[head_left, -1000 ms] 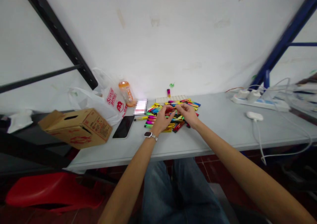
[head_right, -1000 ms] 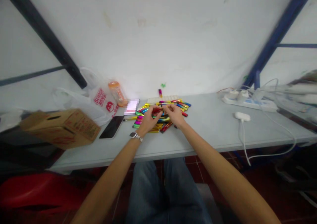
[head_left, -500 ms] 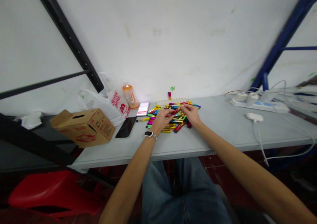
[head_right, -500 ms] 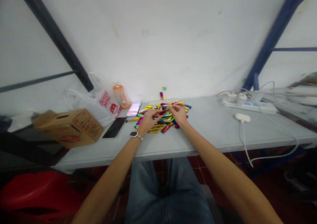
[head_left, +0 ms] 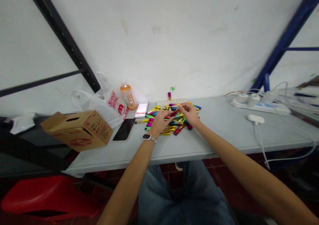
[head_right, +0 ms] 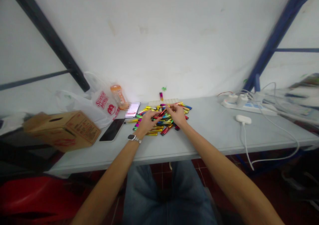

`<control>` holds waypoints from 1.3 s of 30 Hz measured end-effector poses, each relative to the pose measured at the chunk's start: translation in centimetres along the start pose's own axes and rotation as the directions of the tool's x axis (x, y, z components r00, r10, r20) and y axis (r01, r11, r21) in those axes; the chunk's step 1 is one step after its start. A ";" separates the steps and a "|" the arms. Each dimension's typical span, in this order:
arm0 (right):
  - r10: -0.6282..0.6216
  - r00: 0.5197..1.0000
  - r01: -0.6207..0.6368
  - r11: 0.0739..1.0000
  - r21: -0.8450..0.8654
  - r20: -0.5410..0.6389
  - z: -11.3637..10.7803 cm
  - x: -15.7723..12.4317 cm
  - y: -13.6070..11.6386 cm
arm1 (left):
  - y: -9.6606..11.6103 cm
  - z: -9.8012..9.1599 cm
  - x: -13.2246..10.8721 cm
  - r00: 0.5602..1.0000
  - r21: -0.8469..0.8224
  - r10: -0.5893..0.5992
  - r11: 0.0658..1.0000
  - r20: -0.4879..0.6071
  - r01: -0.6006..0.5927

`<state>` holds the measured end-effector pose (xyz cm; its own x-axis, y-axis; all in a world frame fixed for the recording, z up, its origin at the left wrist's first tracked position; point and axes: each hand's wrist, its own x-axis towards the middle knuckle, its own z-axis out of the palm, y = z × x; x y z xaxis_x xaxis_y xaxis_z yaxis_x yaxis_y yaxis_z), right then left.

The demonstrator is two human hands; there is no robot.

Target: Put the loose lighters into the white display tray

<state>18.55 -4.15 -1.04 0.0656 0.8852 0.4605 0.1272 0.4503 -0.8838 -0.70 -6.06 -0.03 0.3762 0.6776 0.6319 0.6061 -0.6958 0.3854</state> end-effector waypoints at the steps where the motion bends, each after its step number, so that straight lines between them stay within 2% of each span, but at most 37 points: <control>1: -0.006 1.000 0.006 1.000 -0.018 0.002 0.1 0.0 0.0 | 0.0 -0.1 0.0 1.000 -0.002 -0.001 1.000 0.003 0.001; 7: -0.066 0.998 0.064 0.986 -0.152 -0.008 0.1 0.2 0.1 | -0.5 0.0 0.0 1.000 0.004 0.018 1.000 0.003 -0.018; 16: -0.103 0.993 0.116 0.958 -0.263 0.062 0.7 0.3 -0.2 | -0.8 -0.6 -0.4 1.000 0.038 -0.023 0.999 0.000 0.023; 23: -0.107 0.991 0.123 0.961 -0.247 0.076 0.9 0.4 -0.6 | -0.9 -0.6 -0.5 0.999 0.037 -0.035 0.999 0.001 0.035; 35: -0.090 0.994 0.105 0.958 -0.267 0.067 0.2 0.5 0.2 | -0.7 -0.2 0.1 0.997 -0.021 -0.067 0.997 0.047 0.068; 39: -0.064 0.997 0.070 0.990 -0.123 0.051 0.7 0.9 0.0 | -0.8 0.0 0.1 0.995 -0.085 -0.097 0.991 0.040 0.100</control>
<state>17.87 -3.25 -0.67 0.0063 0.8595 0.5111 0.2525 0.4932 -0.8325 -1.17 -5.47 -0.27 0.3432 0.7507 0.5645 0.5788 -0.6424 0.5023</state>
